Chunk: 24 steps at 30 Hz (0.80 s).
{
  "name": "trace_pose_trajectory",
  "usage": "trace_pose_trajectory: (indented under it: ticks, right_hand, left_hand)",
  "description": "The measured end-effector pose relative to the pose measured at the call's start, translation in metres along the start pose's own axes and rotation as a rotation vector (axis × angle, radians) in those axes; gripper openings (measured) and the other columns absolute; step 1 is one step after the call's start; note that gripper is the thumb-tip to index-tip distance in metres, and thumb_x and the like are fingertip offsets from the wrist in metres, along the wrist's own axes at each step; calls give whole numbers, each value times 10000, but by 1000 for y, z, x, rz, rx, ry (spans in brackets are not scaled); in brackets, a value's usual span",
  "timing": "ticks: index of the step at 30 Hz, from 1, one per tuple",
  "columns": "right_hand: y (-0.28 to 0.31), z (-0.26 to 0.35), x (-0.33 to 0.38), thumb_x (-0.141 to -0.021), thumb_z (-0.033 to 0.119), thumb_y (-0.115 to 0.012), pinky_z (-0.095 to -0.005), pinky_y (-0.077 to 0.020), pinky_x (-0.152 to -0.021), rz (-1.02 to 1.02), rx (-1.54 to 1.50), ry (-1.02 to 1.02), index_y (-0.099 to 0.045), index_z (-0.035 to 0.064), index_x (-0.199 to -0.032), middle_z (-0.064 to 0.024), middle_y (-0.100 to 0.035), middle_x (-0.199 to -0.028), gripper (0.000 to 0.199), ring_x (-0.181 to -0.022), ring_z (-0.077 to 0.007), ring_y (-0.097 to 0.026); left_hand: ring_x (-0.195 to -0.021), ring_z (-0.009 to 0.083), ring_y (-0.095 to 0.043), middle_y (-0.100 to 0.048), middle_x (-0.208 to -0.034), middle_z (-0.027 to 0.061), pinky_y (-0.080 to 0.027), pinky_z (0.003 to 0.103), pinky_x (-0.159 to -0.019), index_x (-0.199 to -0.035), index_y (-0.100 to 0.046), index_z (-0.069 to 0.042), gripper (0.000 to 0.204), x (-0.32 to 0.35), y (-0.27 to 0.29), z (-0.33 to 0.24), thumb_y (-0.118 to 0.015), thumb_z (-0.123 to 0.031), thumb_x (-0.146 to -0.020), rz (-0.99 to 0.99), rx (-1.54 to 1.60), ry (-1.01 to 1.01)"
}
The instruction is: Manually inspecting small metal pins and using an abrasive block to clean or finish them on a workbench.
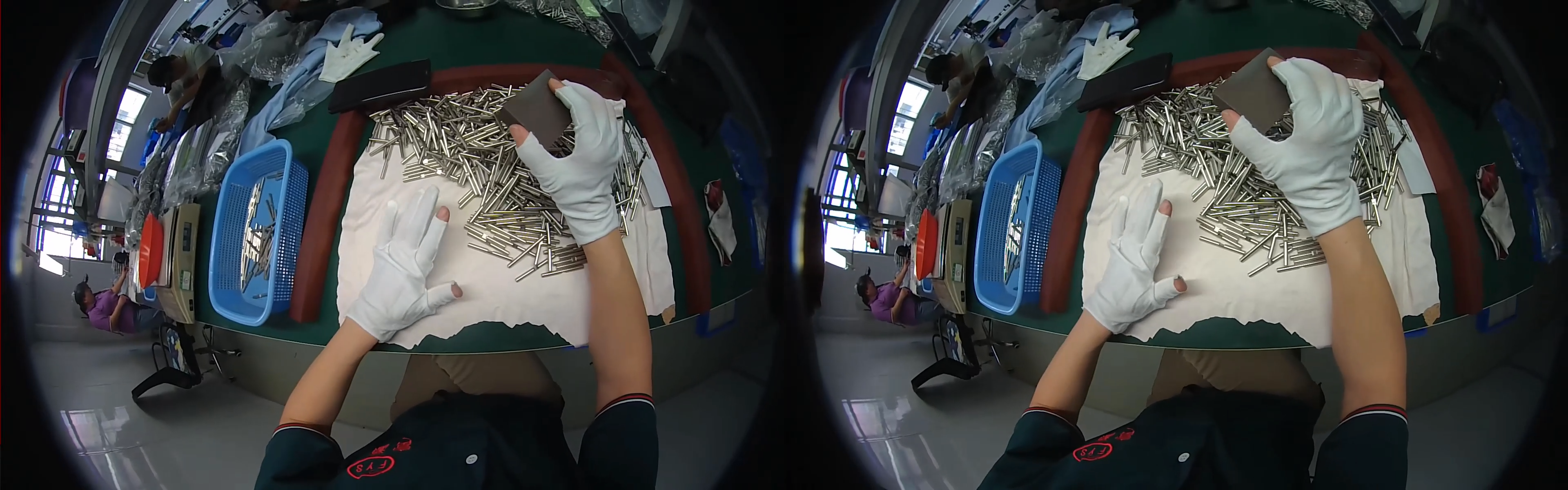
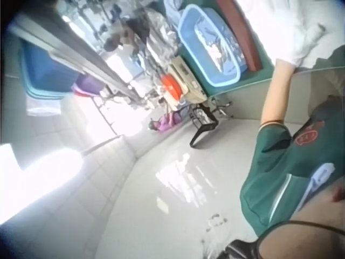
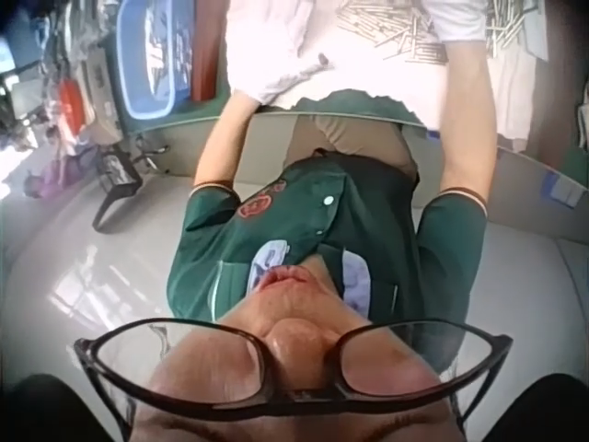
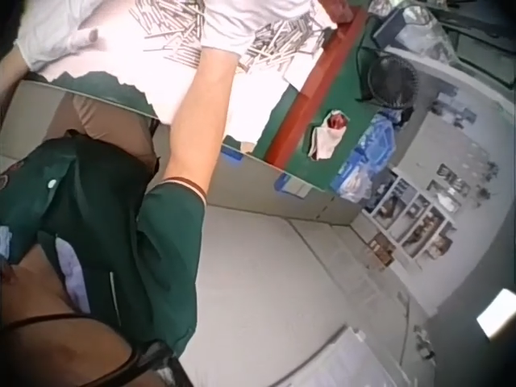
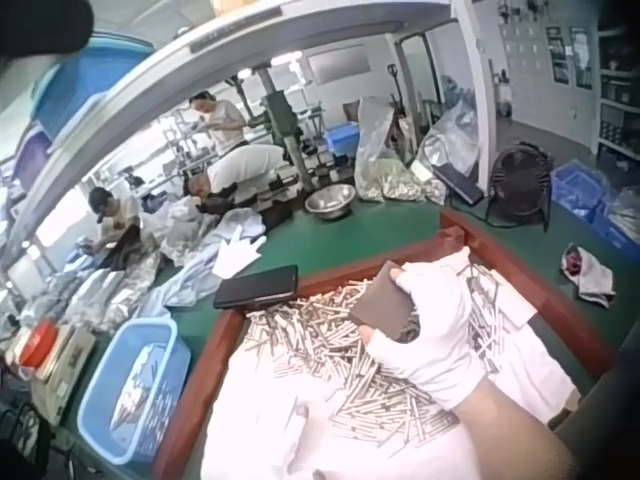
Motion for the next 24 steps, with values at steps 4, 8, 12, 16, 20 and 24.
trace_pose_trajectory:
  ticks: [4,8,12,16,20,24]
  right_hand:
    - [-2,31,3,-586,369,-793,-422,-437,-769,188,-49,-9,-602,32,-1050,-107,-591,-1027,604,-909,-286,-565]
    - [-2,83,9,-572,379,-764,-424,-429,-786,441,-237,48,-573,29,-1129,-96,-552,-1046,686,-928,-274,-540]
    - [-13,117,25,-624,460,-721,-440,-394,-899,737,-323,178,-573,38,-1123,-97,-540,-1137,671,-1071,-301,-501]
    - [-19,125,37,-678,581,-662,-490,-327,-1000,838,-268,259,-557,19,-1187,-208,-484,-1246,765,-1209,-368,-416]
    - [-12,121,27,-691,596,-657,-513,-335,-989,789,-364,245,-551,49,-1209,-236,-458,-1279,761,-1194,-389,-430]
    - [-1,113,12,-691,445,-711,-467,-369,-919,465,-409,184,-625,55,-1019,-161,-523,-1224,517,-1108,-322,-501]
  left_hand:
    - [-1412,374,-227,-194,-1537,221,-151,482,-1140,-1506,-181,-85,906,14,22,11,-377,-706,-876,-397,393,239]
    - [-1409,389,-211,-139,-1559,180,-123,471,-1163,-1509,-169,-101,955,21,48,6,-331,-767,-843,-711,1068,294]
    - [-1420,357,-186,-148,-1548,190,-136,485,-1176,-1486,-141,-12,878,33,64,20,-386,-634,-917,-1004,1872,111]
    - [-1416,380,-179,-174,-1537,207,-115,502,-1180,-1468,-208,-21,866,30,66,16,-470,-612,-891,-1062,2085,109]
    - [-1421,360,-177,-183,-1542,184,-113,509,-1180,-1459,-225,-22,817,25,71,8,-476,-571,-909,-1066,2262,78]
    - [-1425,347,-182,-207,-1538,171,-150,548,-1160,-1460,-233,-43,799,20,79,3,-495,-553,-903,-1063,2478,-49]
Point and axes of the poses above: each hand's wrist, its own x-axis away from the middle knuckle, its own y-axis out of the back of the hand, z = x × y, the point moved 2 cm from there along -x, towards the middle knuckle
